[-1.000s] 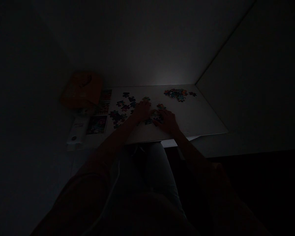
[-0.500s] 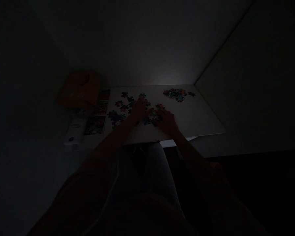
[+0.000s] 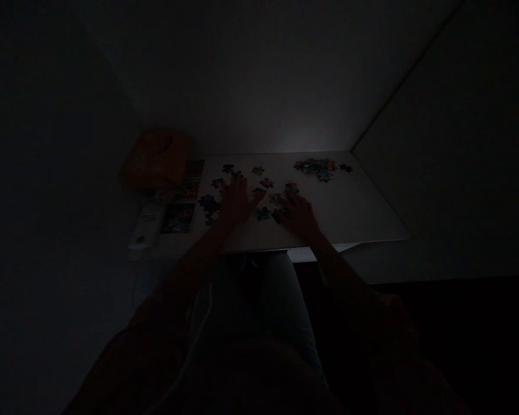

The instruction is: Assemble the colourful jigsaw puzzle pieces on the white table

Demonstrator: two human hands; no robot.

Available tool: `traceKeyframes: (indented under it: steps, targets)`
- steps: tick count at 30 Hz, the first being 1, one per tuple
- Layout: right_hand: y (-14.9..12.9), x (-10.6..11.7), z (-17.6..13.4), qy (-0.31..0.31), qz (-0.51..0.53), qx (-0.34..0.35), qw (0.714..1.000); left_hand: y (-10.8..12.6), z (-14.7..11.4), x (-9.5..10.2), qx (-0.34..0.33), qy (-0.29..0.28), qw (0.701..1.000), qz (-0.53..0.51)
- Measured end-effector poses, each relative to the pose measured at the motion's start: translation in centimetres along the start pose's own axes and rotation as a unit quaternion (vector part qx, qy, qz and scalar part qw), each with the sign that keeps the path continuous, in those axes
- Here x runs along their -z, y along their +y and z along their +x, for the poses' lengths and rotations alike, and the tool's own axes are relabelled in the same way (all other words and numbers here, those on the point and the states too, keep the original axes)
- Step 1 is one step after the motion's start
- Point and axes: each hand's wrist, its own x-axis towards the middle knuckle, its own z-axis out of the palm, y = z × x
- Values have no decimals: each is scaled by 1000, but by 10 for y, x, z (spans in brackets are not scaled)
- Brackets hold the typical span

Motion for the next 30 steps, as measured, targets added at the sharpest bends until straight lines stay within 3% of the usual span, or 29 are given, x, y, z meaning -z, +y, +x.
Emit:
traceKeyframes:
  steps: [4,9,20,27,30]
  targets:
    - [4,-7,-1,21,19,9,1000,-35,-57,8,94,-5,995,22]
    - [5,-9,-2,33,21,9,999,-47,-96,1,71,-31,995,63]
    - [7,-10,2,33,22,11,999,-14,-103,3,-138,-80,987,31]
    - [8,-9,2,29,30,4,999,8,-55,-9,-196,-90,976,12]
    - [8,-7,3,21,26,4,999,12,-47,-12,-179,-71,981,-5]
